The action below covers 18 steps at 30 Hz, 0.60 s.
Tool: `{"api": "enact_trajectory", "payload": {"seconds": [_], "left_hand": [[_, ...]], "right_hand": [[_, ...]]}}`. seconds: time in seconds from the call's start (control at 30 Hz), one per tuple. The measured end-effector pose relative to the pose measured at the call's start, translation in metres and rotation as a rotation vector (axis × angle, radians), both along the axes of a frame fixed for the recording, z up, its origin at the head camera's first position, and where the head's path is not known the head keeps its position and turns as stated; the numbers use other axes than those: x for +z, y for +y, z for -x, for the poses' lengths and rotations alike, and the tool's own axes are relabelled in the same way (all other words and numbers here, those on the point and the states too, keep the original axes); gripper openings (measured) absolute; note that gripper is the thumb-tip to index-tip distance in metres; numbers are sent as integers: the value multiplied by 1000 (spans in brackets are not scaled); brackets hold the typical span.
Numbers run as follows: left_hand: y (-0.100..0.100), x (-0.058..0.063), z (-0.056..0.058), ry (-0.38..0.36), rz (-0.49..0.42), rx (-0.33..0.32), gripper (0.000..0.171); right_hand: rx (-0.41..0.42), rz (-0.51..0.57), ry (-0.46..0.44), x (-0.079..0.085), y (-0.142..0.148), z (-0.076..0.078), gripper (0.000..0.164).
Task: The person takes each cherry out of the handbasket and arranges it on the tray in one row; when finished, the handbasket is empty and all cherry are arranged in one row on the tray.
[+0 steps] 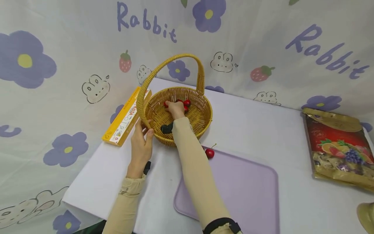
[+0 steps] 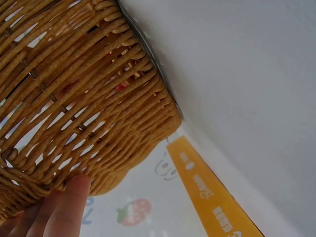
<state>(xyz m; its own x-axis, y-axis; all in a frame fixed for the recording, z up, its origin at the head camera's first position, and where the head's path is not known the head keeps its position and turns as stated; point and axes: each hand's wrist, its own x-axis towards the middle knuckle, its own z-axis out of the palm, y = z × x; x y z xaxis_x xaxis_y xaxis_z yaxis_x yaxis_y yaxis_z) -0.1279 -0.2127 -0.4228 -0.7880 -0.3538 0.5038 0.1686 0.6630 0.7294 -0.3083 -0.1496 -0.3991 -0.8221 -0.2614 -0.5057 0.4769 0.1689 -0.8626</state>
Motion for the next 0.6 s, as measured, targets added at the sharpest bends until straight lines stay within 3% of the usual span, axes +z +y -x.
{"api": "enact_trajectory", "payload": {"seconds": [0.33, 0.6], "left_hand": [[-1, 4, 1, -2, 16, 12, 85], [4, 1, 0, -14, 13, 14, 81]], "right_hand": [[-56, 335, -255, -8, -5, 14, 56], [-116, 332, -305, -20, -6, 20, 54]]}}
